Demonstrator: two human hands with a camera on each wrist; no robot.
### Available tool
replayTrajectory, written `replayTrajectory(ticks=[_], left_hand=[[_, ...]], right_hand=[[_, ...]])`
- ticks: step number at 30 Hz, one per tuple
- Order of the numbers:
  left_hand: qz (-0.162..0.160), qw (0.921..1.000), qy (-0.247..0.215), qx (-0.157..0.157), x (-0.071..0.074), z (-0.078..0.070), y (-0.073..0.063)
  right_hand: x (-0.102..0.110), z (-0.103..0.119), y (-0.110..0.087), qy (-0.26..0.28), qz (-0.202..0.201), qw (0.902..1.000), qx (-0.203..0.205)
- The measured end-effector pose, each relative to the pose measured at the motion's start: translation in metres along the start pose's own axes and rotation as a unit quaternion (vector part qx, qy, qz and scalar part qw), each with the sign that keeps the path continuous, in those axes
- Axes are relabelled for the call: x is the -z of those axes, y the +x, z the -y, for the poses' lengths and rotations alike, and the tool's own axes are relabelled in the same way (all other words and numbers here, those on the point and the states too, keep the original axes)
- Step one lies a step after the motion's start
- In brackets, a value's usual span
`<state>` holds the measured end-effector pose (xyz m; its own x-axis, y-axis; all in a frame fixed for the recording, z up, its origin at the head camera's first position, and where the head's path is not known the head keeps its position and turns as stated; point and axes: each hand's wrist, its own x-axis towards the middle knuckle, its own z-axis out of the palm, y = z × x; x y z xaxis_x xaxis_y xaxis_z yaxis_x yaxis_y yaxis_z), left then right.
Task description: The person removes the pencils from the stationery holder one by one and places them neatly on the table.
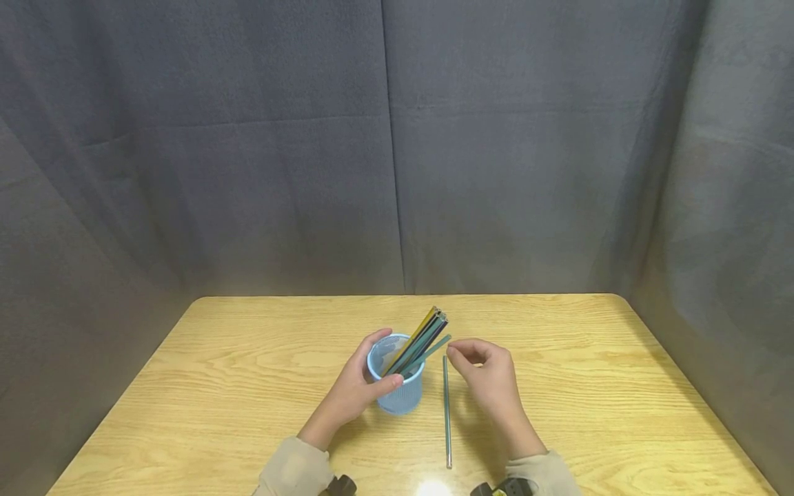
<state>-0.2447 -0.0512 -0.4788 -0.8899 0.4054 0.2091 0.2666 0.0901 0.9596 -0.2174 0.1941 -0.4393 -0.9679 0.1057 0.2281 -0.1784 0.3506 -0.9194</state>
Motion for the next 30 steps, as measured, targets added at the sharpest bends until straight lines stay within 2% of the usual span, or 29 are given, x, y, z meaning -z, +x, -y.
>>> replayTrajectory(ticks=[8, 22, 30], left_hand=[[0.001, 1.0, -0.004, 0.0, 0.0, 0.0, 0.001], [0.0, 1.0, 0.005, 0.003, 0.0, 0.0, 0.0], [0.003, 1.0, 0.0, -0.001, 0.0, -0.001, 0.0]], right_hand=[[-0.001, 0.003, -0.002, 0.011, 0.013, 0.9995, 0.027], [-0.006, 0.004, -0.003, 0.028, 0.031, 0.9985, 0.036], [-0.01, 0.006, -0.005, 0.018, 0.033, 0.9987, 0.034]])
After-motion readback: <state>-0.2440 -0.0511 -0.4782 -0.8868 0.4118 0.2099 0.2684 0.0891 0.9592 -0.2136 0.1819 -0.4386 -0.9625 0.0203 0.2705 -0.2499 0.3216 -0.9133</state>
